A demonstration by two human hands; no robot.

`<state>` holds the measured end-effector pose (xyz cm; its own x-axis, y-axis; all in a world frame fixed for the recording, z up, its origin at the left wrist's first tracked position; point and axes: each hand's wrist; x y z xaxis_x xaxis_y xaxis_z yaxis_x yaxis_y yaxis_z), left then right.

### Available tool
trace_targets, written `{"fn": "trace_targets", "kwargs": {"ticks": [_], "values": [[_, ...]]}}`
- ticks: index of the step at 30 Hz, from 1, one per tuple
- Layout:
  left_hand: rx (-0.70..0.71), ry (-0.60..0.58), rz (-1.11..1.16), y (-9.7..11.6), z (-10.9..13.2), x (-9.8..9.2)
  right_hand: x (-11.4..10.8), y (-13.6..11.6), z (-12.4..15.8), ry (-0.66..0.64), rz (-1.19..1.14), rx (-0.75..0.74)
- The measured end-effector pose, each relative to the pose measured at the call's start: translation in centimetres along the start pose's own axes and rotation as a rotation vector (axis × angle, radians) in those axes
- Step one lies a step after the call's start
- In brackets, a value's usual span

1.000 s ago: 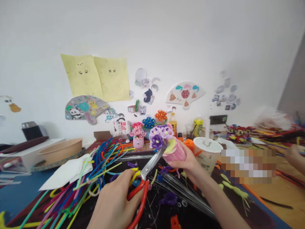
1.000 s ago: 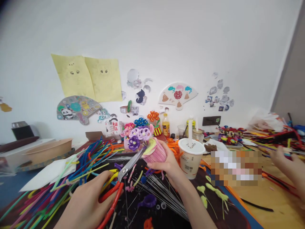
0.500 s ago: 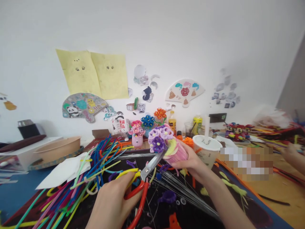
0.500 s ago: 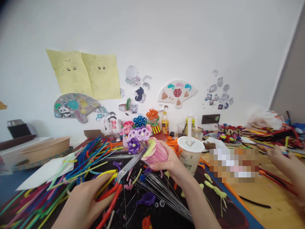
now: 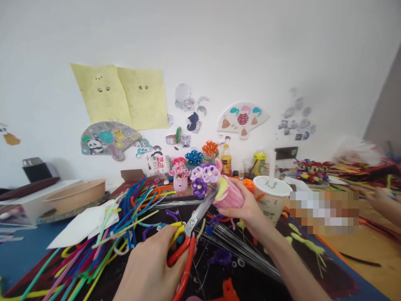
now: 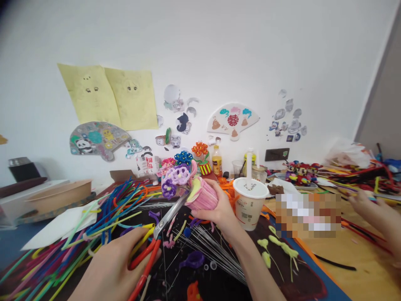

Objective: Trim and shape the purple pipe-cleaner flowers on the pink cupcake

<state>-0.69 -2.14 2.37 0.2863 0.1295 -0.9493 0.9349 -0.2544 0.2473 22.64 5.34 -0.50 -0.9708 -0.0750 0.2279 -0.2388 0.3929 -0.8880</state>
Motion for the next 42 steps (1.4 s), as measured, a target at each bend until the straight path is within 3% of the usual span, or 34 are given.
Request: {"fn": "trace_targets", "kwargs": {"ticks": [12, 24, 29, 35, 39, 42], "values": [[-0.029, 0.001, 0.041, -0.3, -0.1, 0.0, 0.3, 0.0, 0.0, 0.069, 0.087, -0.115], [-0.033, 0.059, -0.029, -0.1, 0.5, -0.3, 0.1, -0.4, -0.1, 0.026, 0.106, -0.137], [-0.031, 0.076, -0.051, -0.7, 0.1, -0.9, -0.3, -0.7, -0.1, -0.007, 0.082, -0.084], [-0.082, -0.02, -0.08, -1.1, 0.4, -1.5, -0.3, -0.5, -0.1, -0.012, 0.062, -0.023], [-0.106, 0.113, -0.132, -2.1, 0.6, -1.4, -0.5, -0.6, -0.3, 0.001, -0.03, 0.042], [-0.139, 0.128, -0.158, -2.2, 0.6, -1.5, -0.8, -0.9, -0.3, 0.065, -0.116, 0.034]]}}
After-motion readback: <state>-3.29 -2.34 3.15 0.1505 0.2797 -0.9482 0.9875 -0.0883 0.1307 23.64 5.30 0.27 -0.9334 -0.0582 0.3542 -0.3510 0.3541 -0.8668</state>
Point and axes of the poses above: each hand's wrist, its own z-axis away from the middle knuckle, its own x-axis out of the palm, y = z × x, and after that the axes turned 2 degrees about -z, right-handed
